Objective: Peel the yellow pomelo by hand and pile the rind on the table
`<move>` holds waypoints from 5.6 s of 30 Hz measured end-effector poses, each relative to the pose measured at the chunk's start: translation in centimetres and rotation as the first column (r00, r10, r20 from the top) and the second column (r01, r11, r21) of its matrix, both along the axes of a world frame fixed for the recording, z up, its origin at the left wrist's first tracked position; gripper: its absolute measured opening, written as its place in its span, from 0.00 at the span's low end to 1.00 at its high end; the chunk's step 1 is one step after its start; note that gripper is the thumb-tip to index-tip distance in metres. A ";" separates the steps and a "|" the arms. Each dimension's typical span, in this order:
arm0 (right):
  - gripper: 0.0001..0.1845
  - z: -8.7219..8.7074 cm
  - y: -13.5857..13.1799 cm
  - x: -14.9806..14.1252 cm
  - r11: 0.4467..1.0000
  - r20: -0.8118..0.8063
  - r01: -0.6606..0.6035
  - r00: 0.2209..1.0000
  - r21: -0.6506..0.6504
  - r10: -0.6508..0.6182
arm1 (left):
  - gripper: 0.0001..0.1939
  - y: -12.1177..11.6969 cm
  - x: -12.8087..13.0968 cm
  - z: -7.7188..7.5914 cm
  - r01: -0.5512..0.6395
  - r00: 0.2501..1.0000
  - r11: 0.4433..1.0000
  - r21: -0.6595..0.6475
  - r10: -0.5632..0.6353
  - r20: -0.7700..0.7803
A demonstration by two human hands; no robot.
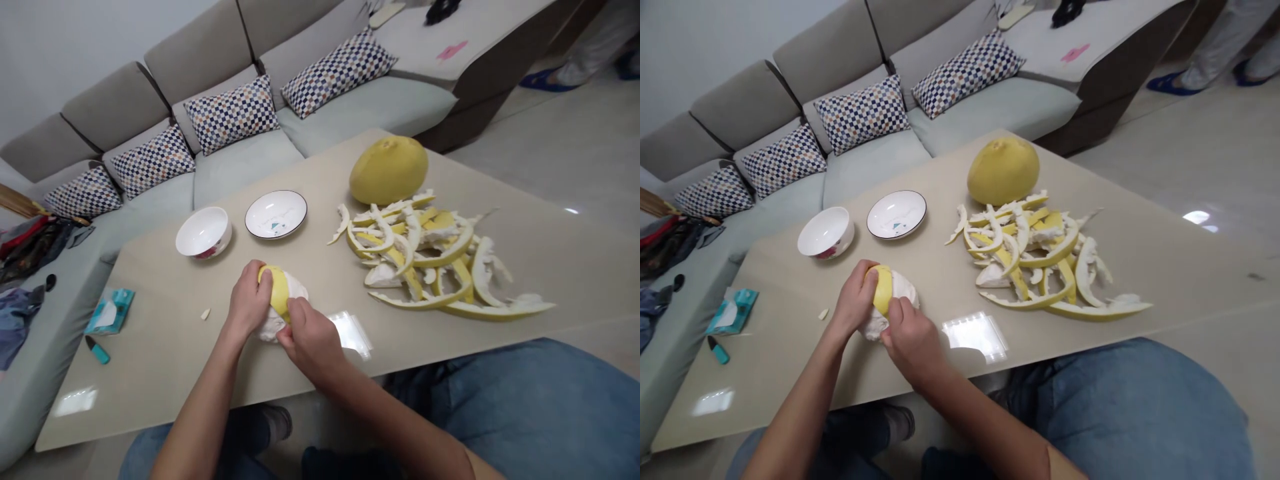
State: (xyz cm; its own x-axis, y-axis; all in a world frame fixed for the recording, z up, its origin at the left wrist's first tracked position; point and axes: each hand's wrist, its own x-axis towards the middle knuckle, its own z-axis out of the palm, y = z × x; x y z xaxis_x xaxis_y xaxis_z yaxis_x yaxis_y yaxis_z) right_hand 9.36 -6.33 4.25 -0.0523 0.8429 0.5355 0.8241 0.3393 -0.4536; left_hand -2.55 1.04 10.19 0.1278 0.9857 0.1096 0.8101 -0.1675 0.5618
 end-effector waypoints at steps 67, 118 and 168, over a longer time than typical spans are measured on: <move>0.16 6.1 5.3 7.8 0.836 -0.367 -0.481 0.852 -0.266 0.374 | 0.16 0.7 0.7 -0.1 0.074 0.995 0.994 0.078 -0.079 0.059; 0.19 0.8 4.7 5.1 0.860 0.081 -0.293 0.955 0.419 0.286 | 0.17 0.5 0.2 -0.5 0.030 0.999 0.998 0.048 -0.031 0.011; 0.13 2.7 4.3 7.1 0.919 -0.177 -0.364 0.905 0.149 0.387 | 0.20 -2.7 0.0 -0.9 0.247 0.968 0.940 0.235 -0.227 -0.110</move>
